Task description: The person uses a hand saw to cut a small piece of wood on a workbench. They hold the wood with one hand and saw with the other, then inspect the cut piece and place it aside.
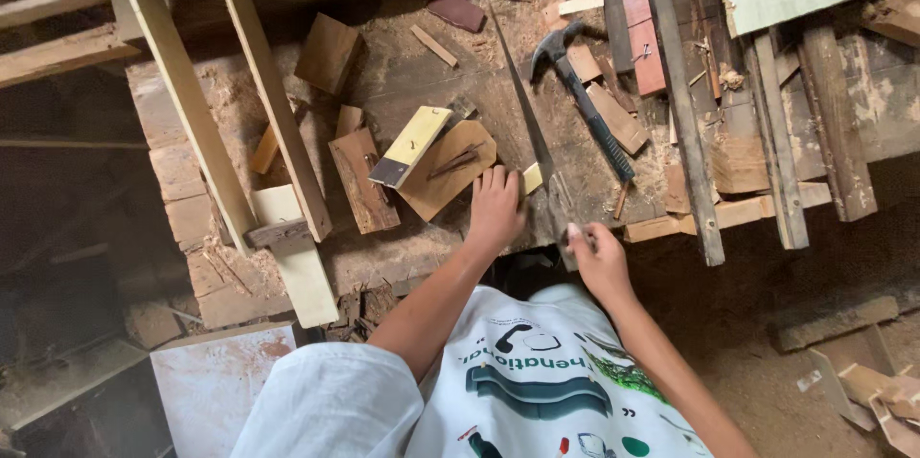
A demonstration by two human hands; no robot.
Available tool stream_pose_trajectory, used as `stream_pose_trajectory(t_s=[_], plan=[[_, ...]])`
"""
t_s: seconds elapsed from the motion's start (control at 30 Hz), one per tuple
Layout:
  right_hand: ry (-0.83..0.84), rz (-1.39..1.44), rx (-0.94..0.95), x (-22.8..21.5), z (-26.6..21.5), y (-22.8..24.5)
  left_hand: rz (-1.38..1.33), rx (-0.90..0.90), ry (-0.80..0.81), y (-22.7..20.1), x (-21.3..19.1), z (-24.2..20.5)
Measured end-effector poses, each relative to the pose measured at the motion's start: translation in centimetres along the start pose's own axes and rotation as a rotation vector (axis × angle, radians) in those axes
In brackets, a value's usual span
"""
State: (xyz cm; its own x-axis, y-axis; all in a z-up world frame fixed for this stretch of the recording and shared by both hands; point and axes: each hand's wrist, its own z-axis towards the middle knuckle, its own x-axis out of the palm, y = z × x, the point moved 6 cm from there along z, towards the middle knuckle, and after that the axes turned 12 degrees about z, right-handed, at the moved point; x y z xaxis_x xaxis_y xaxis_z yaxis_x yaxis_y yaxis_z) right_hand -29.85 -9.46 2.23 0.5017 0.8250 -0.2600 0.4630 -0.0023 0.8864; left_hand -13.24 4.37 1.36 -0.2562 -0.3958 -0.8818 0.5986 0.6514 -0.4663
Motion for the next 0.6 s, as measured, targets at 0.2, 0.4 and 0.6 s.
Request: stream_pose_trajectory(t_s=[0.2,0.4,0.6], plan=[[0.066,-0.109,0.054,0.0,1.0,-0.7,0.091,0.012,0.104,0.2,2.7,0.2],[-0.013,-0.040,-0.018,-0.6,-0.6,-0.2,0.032,0.111,0.100,0.0,2.8,0.0],[-0.016,0.027,-0.125,-1.3,-3.5,-1.2,0.049,0.164,0.091,-0.6,2.7,-0.8]])
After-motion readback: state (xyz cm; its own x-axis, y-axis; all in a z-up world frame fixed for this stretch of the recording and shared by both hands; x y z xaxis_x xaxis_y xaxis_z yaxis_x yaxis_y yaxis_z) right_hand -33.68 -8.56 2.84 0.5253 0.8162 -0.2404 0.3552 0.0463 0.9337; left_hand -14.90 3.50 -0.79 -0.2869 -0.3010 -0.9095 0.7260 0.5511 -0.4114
